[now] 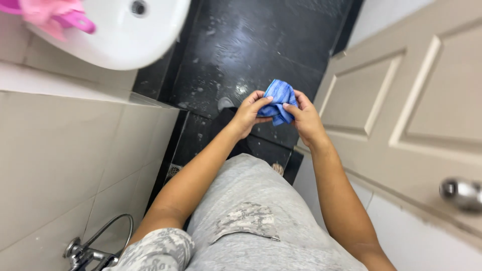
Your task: The person cleans a white door and adjacent tiled walls in a bathroom using a blue cloth. They repeatedly wipe the surfaces, then rinse and wring the cloth under a running tap in a white sink before continuing to clean the wall tiles.
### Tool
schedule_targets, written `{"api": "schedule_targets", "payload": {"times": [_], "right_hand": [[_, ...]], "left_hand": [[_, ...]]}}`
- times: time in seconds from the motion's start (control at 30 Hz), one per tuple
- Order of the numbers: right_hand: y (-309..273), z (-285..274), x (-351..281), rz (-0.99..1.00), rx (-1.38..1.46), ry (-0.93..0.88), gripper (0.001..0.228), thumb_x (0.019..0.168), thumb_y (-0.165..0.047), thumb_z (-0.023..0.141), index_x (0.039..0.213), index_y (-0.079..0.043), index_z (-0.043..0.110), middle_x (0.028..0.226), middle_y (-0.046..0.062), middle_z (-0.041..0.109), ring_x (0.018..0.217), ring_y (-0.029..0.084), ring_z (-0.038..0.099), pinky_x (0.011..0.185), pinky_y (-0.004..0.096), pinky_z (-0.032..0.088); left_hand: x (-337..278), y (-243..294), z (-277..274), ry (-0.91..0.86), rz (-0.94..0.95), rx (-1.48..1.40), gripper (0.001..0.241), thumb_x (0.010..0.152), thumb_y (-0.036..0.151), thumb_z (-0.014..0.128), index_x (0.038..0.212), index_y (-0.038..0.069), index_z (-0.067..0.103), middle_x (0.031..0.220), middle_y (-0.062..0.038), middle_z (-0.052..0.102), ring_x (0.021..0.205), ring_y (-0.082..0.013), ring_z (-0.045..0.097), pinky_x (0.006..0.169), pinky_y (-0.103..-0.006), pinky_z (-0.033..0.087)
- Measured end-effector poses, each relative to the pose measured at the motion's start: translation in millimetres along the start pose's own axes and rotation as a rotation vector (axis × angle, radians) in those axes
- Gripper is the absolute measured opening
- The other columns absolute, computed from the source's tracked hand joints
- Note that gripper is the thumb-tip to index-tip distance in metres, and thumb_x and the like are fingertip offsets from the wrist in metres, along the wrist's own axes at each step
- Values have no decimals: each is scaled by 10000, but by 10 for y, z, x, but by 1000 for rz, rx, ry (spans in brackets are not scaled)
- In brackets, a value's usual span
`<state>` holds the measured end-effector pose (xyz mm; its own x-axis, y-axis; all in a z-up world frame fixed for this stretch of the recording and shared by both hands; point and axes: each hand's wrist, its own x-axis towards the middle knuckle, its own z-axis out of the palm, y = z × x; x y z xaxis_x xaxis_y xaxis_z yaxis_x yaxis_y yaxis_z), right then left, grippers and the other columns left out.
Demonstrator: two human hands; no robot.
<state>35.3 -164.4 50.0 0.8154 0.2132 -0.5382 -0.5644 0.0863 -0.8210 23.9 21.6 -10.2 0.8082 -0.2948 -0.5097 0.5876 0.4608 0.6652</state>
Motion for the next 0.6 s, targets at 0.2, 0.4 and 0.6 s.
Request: {"api": "schedule_targets", "payload": {"times": [0.2,0.4,0.6], "right_hand": [[-680,674,1036,80,-168,-71,352,999,-171,591,1343,-98,593,1073,6,674,867,90,658,664,281,572],[-1322,1228,1967,124,-214,-226,332,999,-199,575,1321,-118,587,1047,14,682,861,113,670,672,311,597],[-1823,1844,3038,88,-418,-438,330,1025,-242,563,1325,-117,617,1131,29,713,948,126,691,782,307,582]], "left_hand": [[816,654,-619,214,65,-205,276,972,363,671,1122,141,607,992,-14,664,866,-113,655,731,-321,549],[966,1785,-996,222,173,-310,394,955,346,688,1248,88,637,1062,-47,711,941,-140,693,794,-310,596],[1117,2299,-1777,465,482,-543,432,927,338,663,1271,84,603,1092,-77,712,987,-194,706,837,-378,594]]}}
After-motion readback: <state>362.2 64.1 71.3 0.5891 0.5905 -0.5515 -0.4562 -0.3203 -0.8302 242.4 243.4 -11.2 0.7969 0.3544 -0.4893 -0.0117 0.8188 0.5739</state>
